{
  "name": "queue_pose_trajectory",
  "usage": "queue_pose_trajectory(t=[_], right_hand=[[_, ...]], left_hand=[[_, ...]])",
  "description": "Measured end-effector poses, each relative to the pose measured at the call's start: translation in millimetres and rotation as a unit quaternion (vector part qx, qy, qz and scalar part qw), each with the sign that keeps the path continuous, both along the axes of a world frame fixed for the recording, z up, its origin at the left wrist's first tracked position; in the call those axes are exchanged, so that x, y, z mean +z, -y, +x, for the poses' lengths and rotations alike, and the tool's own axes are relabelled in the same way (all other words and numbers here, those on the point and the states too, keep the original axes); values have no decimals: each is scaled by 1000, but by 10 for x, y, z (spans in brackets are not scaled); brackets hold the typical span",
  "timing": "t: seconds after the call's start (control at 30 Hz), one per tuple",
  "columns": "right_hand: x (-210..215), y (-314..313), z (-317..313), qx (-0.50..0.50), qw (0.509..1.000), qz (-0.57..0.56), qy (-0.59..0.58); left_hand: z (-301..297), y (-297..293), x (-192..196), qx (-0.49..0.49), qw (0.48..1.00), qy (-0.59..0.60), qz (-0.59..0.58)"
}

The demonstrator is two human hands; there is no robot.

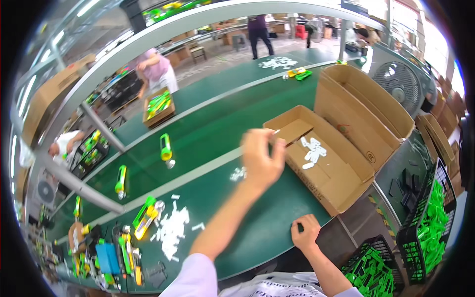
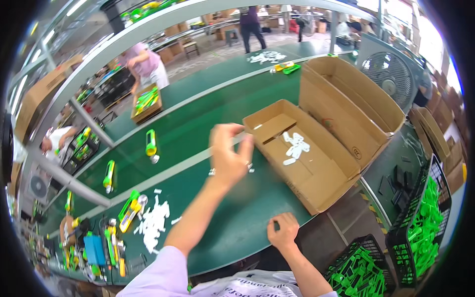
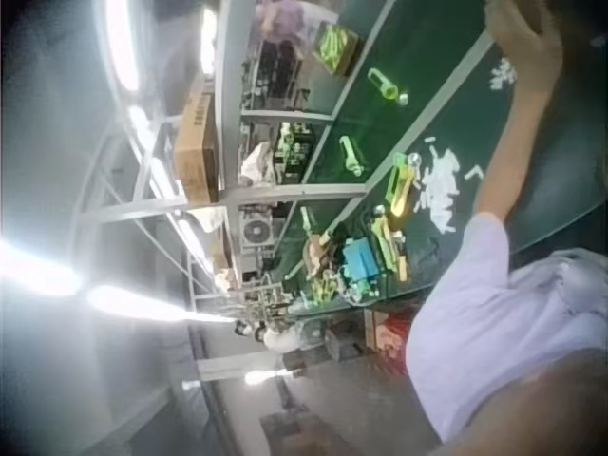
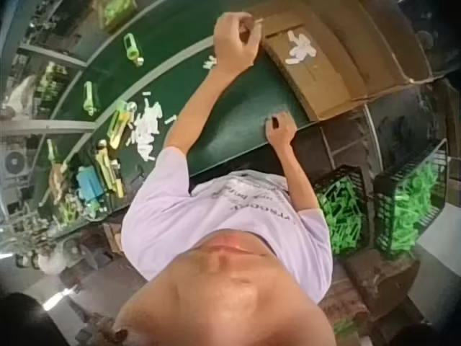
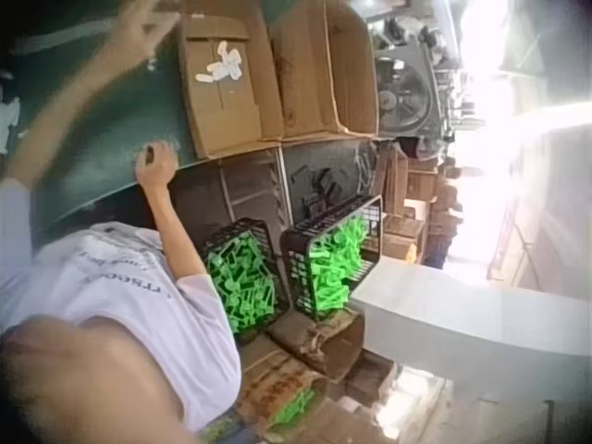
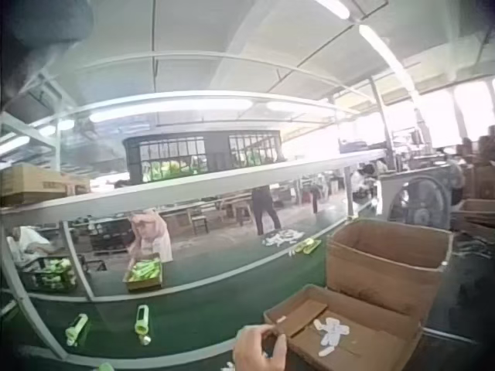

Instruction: The person assembles a handheld flashlight by hand, fitting internal circuitry, a reflector cone, and a plastic chassis into the flashlight housing.

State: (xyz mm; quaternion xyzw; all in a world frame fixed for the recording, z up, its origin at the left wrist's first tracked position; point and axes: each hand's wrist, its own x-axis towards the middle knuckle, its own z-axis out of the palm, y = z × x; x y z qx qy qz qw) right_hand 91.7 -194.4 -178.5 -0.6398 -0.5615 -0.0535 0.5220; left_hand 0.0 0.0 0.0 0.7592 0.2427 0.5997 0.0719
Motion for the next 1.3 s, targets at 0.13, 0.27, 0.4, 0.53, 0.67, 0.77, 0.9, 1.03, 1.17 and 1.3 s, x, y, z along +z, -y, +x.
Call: queue_pose_trajectory(t=[0.13, 0.27, 0.4, 0.53, 0.67, 0.77, 0.9, 1.03, 1.17, 1.3], right_hand=[[-23, 323, -154, -27, 999, 15, -22], [-269, 1125, 552, -159, 986, -47, 9], [-1513, 2777, 1739, -480, 852, -210, -30], [-3006, 4405, 1772, -536, 743, -401, -33], [-4534, 5085, 2250, -588, 548, -522, 286], [-4537, 5150, 2449, -442, 415, -536, 587], [-3977, 4748, 2352, -459, 546, -677, 182], [-3657, 4638, 2482, -383, 533, -725, 211], [-3496, 4511, 2509, -309, 517, -766, 223], [-3344, 4338, 2458, -248, 499, -801, 220]], left_hand=[[315, 894, -738, -129, 977, 11, -167], [257, 1299, -1259, -166, 970, -54, -172], [143, 1448, -1549, -140, 949, -90, -269], [293, 1430, -1774, -136, 923, -79, -351], [236, 1402, -1676, -155, 901, -50, -402], [41, 1409, -1527, -132, 903, -75, -401], [218, 1375, -1674, -147, 910, -107, -374], [243, 1336, -1668, -155, 910, -102, -371], [221, 1314, -1643, -162, 905, -97, -380], [187, 1298, -1634, -174, 897, -91, -395]])
